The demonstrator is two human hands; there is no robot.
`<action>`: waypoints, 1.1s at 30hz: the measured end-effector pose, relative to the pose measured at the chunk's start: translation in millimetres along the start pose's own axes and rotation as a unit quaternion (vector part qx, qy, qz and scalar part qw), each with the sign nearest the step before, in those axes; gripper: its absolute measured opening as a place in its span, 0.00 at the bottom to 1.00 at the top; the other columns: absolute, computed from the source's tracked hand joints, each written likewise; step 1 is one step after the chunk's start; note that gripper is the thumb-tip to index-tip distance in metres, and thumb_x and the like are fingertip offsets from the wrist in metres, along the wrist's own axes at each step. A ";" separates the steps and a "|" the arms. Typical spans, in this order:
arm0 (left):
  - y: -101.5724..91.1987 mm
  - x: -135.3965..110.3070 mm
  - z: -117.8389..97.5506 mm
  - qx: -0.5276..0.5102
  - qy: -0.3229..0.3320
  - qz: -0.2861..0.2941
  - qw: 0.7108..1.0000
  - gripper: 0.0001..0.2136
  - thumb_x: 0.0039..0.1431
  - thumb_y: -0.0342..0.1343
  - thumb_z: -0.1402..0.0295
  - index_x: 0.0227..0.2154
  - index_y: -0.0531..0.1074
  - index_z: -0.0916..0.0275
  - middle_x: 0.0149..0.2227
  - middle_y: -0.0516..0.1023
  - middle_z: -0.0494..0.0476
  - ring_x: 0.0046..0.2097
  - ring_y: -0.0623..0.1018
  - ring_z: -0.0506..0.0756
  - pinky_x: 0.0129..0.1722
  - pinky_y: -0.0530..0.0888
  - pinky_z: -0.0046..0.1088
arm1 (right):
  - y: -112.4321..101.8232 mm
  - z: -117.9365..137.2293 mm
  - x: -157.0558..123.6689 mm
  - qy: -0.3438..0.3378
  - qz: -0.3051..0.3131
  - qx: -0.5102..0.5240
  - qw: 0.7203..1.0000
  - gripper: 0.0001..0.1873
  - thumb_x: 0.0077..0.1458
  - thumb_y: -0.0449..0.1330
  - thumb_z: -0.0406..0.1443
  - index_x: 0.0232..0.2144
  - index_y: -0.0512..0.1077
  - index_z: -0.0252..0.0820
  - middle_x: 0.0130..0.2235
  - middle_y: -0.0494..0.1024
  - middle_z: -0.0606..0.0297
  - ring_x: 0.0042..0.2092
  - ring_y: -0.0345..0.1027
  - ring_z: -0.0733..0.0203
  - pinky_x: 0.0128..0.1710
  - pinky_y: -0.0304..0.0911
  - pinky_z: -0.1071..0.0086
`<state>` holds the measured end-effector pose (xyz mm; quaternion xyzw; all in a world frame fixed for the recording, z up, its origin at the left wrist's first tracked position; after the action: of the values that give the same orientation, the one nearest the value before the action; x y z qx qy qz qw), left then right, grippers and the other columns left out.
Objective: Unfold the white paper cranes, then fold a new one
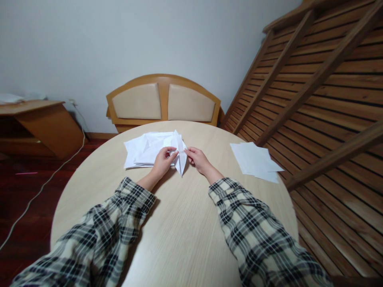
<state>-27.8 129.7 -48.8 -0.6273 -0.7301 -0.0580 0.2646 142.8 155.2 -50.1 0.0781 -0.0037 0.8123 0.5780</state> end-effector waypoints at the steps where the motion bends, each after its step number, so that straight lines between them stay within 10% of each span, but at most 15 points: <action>1: 0.2 -0.3 -0.5 -0.003 -0.001 0.006 1.000 0.12 0.56 0.61 0.63 0.40 0.74 0.63 0.40 0.78 0.58 0.38 0.74 0.55 0.40 0.71 0.33 | -0.4 0.4 0.0 0.003 0.004 0.005 1.000 0.17 0.48 0.66 0.49 0.29 0.71 0.41 0.19 0.60 0.77 0.19 0.48 0.72 0.18 0.39 0.75; 9: -0.5 -3.2 -4.5 -0.017 -0.009 0.017 1.000 0.11 0.54 0.60 0.68 0.40 0.70 0.62 0.39 0.75 0.55 0.37 0.72 0.53 0.40 0.71 0.32 | 1.0 4.7 -1.6 0.005 -0.012 0.032 0.999 0.21 0.40 0.71 0.49 0.28 0.73 0.39 0.22 0.68 0.73 0.22 0.57 0.71 0.19 0.47 0.76; 15: -3.1 -5.2 -11.3 -0.016 0.002 -0.003 1.000 0.11 0.51 0.62 0.72 0.38 0.71 0.59 0.41 0.75 0.55 0.37 0.73 0.54 0.41 0.71 0.34 | 2.2 6.9 -3.3 0.024 -0.018 0.047 0.998 0.23 0.54 0.61 0.54 0.30 0.74 0.38 0.27 0.74 0.65 0.25 0.62 0.69 0.20 0.53 0.76; 23: -3.4 -6.2 -14.6 -0.032 0.000 0.011 0.999 0.12 0.53 0.60 0.70 0.42 0.72 0.61 0.42 0.76 0.56 0.39 0.74 0.54 0.40 0.72 0.32 | 9.0 3.1 1.8 0.026 -0.027 -0.028 0.999 0.06 0.52 0.60 0.32 0.36 0.71 0.41 0.27 0.73 0.72 0.24 0.61 0.70 0.22 0.55 0.76; 33: -0.5 -5.3 -8.8 0.019 0.071 0.002 0.997 0.05 0.58 0.55 0.71 0.37 0.74 0.60 0.46 0.73 0.60 0.51 0.73 0.58 0.50 0.72 0.38 | 6.4 2.4 -0.7 0.012 0.014 -0.028 0.999 0.09 0.52 0.63 0.39 0.29 0.68 0.40 0.20 0.66 0.75 0.20 0.57 0.71 0.18 0.51 0.77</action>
<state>-25.2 121.2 -43.6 -0.6179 -0.7093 -0.0876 0.3277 137.3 152.2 -47.3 0.0525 -0.0207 0.8207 0.5686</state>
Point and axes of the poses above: each hand's wrist, its own x-axis towards the middle knuckle, its own y-axis out of the palm, z = x × y, the point moved 2 cm from there along x, towards the middle knuckle
